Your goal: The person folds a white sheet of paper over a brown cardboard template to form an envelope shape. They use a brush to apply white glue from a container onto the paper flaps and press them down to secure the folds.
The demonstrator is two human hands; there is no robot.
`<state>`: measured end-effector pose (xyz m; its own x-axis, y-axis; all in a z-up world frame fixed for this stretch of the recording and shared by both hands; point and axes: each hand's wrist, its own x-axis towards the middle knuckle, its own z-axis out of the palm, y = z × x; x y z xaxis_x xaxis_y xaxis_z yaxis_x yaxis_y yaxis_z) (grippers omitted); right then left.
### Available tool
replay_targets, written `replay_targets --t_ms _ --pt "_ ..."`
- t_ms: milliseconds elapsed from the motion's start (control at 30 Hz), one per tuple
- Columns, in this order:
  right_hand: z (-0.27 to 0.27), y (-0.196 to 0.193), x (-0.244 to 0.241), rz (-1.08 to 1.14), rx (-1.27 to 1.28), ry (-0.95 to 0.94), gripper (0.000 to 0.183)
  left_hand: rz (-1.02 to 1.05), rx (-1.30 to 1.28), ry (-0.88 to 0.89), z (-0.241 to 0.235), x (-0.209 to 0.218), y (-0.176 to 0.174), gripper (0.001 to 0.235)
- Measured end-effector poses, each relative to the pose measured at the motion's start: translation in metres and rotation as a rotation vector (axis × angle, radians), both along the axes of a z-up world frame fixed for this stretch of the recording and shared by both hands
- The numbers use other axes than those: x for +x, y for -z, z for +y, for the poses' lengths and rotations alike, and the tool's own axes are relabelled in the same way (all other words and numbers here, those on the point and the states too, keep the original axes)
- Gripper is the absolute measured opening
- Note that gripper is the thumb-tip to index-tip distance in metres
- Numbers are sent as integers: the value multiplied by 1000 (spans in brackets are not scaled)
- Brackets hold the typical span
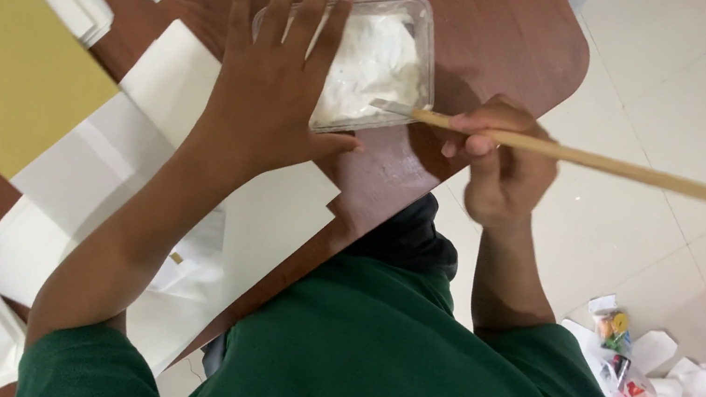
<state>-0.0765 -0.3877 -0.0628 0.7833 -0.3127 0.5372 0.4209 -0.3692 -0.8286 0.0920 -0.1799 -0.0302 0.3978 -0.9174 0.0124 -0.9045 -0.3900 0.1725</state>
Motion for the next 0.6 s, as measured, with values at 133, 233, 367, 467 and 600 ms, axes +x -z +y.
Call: replay_targets --t_ms 133,233,367,467,600 --pt "6 6 10 -52 -287 165 28 -13 65 -57 -6 5 11 136" --pt "3 6 19 9 -469 158 23 -43 65 -58 -6 5 13 127" --pt "1 9 24 116 -533 124 31 -4 66 -76 -9 5 14 128" --pt "-2 16 23 100 -446 100 35 12 78 -94 -11 4 14 131" --pt "-8 28 23 50 -204 57 33 10 70 -99 -12 3 13 129"
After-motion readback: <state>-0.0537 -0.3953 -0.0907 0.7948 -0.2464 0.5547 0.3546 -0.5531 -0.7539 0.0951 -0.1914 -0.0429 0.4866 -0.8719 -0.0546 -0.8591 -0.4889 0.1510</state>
